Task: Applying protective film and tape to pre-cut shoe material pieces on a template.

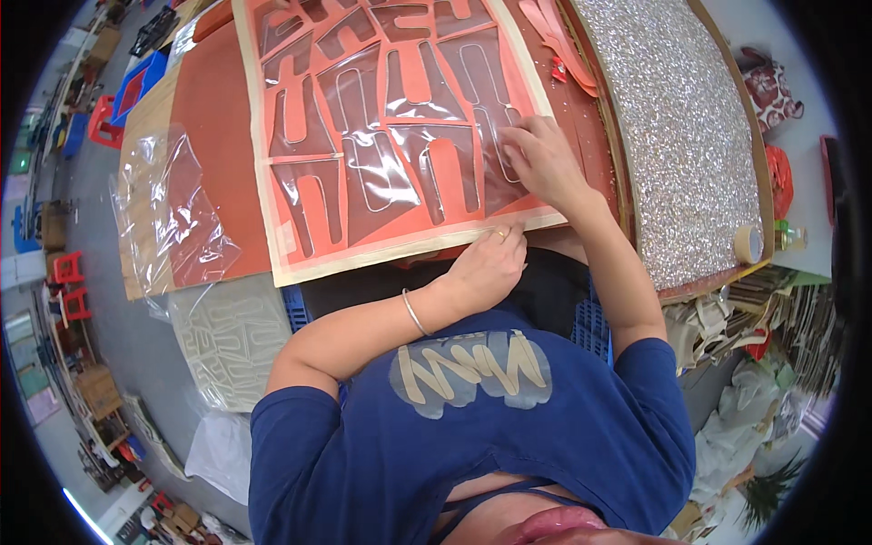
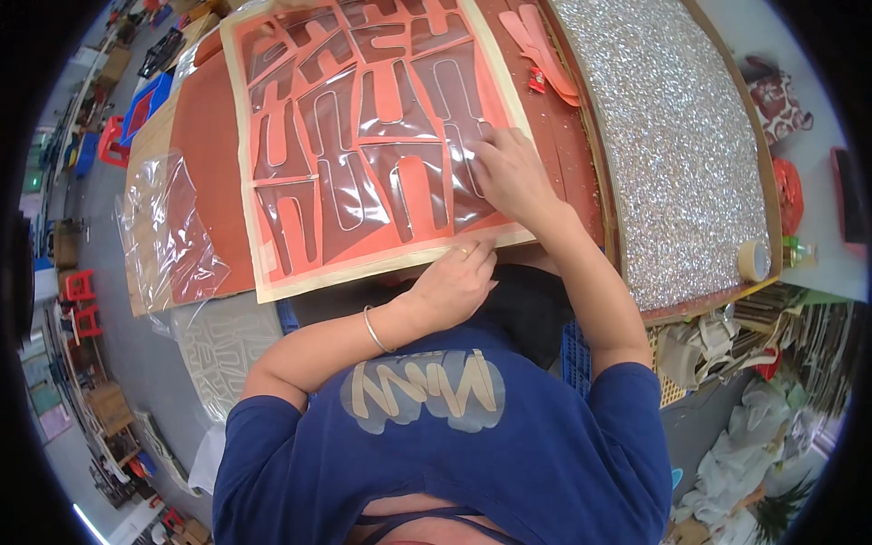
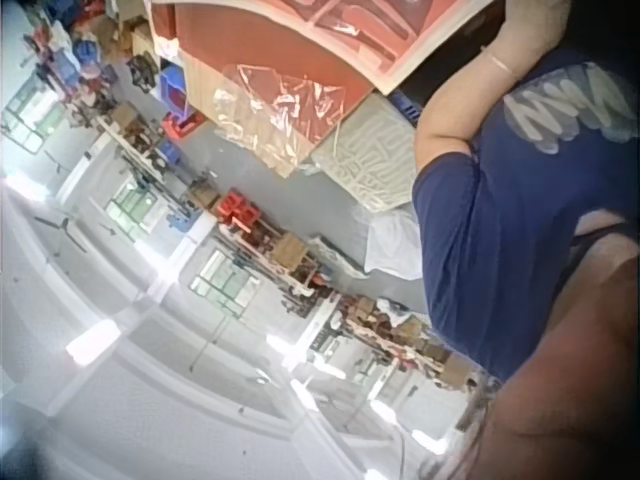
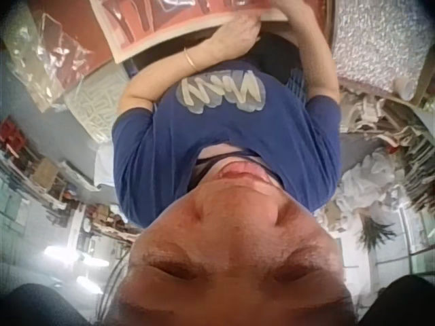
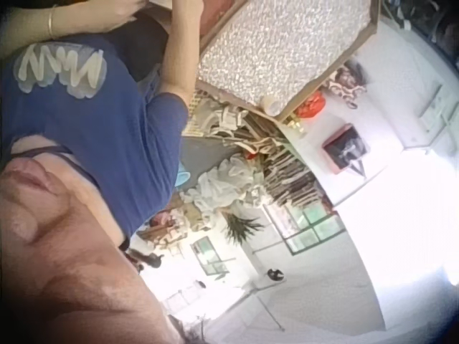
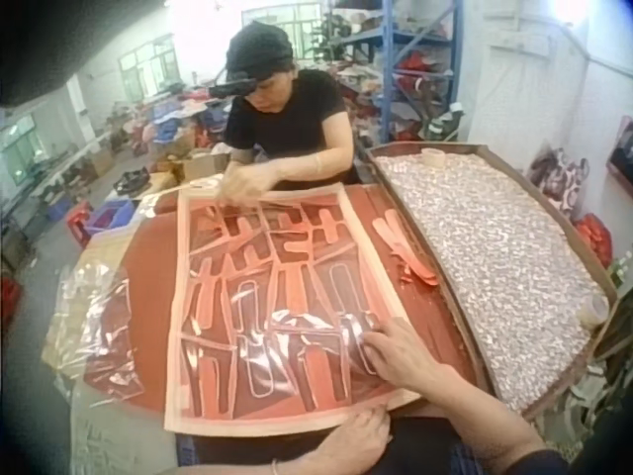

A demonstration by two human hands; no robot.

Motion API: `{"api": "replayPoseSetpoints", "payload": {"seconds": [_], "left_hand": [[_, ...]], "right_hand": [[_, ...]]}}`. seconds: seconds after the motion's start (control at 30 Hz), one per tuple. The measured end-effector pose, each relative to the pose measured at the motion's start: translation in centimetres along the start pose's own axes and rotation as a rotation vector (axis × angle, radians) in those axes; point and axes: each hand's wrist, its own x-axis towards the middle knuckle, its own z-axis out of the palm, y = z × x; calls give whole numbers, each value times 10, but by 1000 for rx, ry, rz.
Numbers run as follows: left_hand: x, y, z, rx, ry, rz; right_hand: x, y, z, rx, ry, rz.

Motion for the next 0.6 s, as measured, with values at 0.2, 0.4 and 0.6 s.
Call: {"api": "replayPoseSetpoints", "payload": {"seconds": [0.2,0.4,0.6], "left_hand": [[-27,4,-26,30,76,-194],[-49,6,-19,107,-11,-240],[-57,7,-21,94,2,-323]], "right_hand": [[29,-4,27,142,-136,-170],[33,-17,36,110,-183,-145],[36,-32,56,-11,-114,-262]]}}
